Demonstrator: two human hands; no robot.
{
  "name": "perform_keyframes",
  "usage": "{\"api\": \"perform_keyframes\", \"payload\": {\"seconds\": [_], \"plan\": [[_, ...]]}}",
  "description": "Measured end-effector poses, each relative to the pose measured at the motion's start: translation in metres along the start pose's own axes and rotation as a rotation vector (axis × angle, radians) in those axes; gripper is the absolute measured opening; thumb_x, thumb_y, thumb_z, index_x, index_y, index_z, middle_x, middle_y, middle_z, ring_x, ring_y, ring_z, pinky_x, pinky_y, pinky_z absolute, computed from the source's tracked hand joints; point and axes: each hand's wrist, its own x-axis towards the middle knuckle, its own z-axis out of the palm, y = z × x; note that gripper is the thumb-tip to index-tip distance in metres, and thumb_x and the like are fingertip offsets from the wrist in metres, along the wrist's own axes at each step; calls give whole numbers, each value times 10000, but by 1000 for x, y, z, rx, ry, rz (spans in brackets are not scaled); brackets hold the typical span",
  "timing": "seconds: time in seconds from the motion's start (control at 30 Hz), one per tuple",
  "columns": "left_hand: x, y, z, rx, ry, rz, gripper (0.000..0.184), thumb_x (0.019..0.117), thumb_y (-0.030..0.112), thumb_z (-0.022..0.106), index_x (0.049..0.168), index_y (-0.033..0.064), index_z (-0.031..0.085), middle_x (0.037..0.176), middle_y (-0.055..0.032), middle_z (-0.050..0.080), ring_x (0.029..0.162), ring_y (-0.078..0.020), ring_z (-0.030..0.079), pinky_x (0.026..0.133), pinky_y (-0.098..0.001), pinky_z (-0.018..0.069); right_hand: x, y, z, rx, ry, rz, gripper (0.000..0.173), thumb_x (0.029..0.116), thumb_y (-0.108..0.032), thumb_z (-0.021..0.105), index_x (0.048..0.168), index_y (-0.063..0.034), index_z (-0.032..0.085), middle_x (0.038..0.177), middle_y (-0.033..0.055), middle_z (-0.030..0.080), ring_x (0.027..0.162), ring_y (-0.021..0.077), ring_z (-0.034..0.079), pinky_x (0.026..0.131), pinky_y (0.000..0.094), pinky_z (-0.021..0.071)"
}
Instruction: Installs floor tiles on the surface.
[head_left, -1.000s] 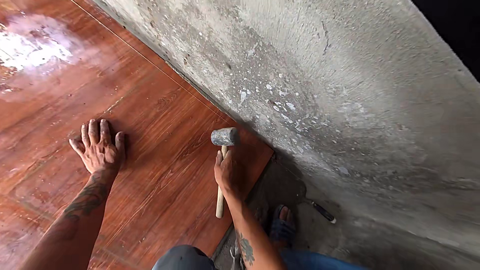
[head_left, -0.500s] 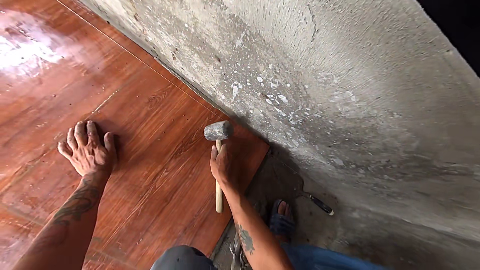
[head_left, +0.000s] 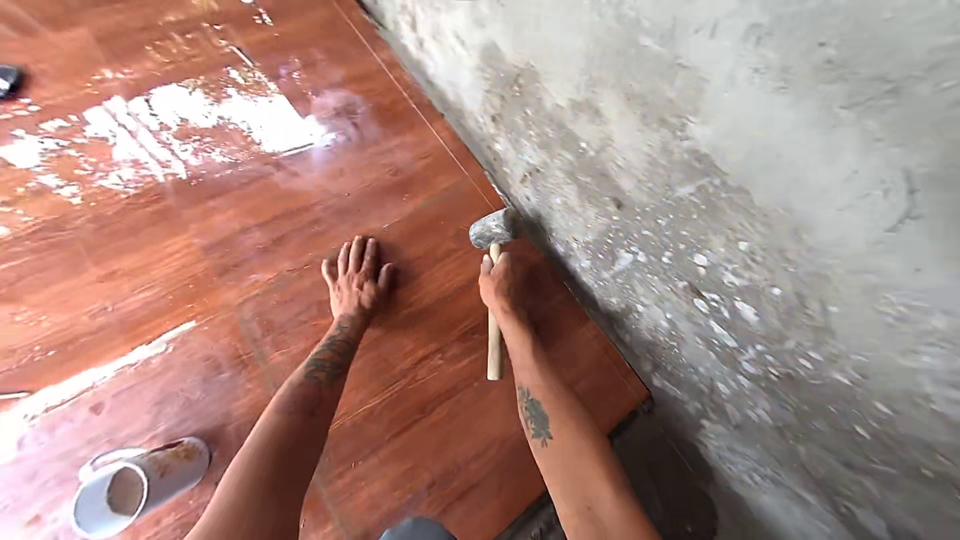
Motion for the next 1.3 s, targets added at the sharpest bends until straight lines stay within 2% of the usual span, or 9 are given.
{"api": "perform_keyframes", "payload": {"seconds": [0.17, 0.47, 0.6, 0.67, 0.73, 0.87, 0.97, 1.13, 1.3], "plan": [[0, -1, 2, 19, 2, 5, 669, 1038, 604, 231, 1579, 247, 400, 1669, -17, 329, 1550, -264, 265, 1214, -633, 158, 18, -27, 11, -5, 45, -47, 451, 1098, -371, 440, 1305, 3, 582, 1195, 216, 679, 1108, 362, 681, 930, 541, 549], [0, -5, 5, 24, -12, -9, 648, 1051, 586, 203, 1601, 277, 351, 1684, 15, 297, 1557, -247, 254, 1205, -660, 151, 17, -69, 32, -18, -81, -67, 439, 1092, -390, 433, 1260, -21, 601, 1168, 204, 693, 1099, 357, 689, 901, 553, 557], [0, -3, 4, 31, -19, -15, 651, 1051, 584, 185, 1603, 280, 350, 1684, 12, 299, 1557, -249, 255, 1212, -662, 129, -7, -69, 45, 42, -77, -163, 490, 1102, -455, 382, 1303, -31, 526, 1114, 240, 682, 1018, 414, 696, 774, 601, 568], [-1, -4, 4, 32, -9, -23, 641, 1056, 572, 202, 1594, 267, 369, 1677, 3, 314, 1551, -259, 274, 1207, -673, 151, -4, -78, 49, 3, -142, -146, 466, 1098, -408, 410, 1310, -20, 559, 1165, 226, 689, 1080, 384, 690, 869, 584, 554], [-1, -4, 3, 31, 2, -25, 634, 1057, 565, 211, 1590, 265, 378, 1670, 3, 329, 1546, -262, 285, 1202, -676, 162, -4, -88, 42, -42, -184, -127, 454, 1091, -416, 423, 1269, -36, 593, 1156, 199, 697, 1083, 353, 694, 883, 566, 554], [-2, 3, -5, 4, -8, -40, 617, 1054, 559, 260, 1581, 268, 398, 1659, 5, 354, 1543, -261, 291, 1199, -660, 189, -25, -58, 53, -49, -166, -214, 501, 1084, -441, 429, 1307, -16, 572, 1097, 242, 694, 998, 412, 699, 826, 623, 558], [-2, 0, -5, -12, 2, -66, 610, 1059, 562, 248, 1586, 290, 391, 1671, 36, 333, 1552, -233, 275, 1211, -652, 182, -35, -49, 51, -161, -191, -251, 519, 1079, -462, 435, 1306, -18, 580, 1125, 267, 689, 1052, 447, 681, 875, 664, 524], [-1, -4, 3, -30, 49, -117, 597, 1065, 538, 252, 1563, 266, 437, 1659, 35, 357, 1544, -218, 296, 1228, -615, 182, -56, -41, 44, -270, -191, -268, 505, 1091, -422, 438, 1322, 10, 563, 1168, 276, 679, 1115, 430, 672, 939, 619, 517], [-6, -4, 6, -46, 147, -293, 572, 1084, 467, 272, 1533, 179, 480, 1635, -50, 396, 1535, -281, 309, 1224, -593, 216, -95, -26, 41, -333, -219, -271, 495, 1101, -408, 417, 1326, 10, 557, 1178, 249, 684, 1128, 391, 677, 952, 570, 524]]}}
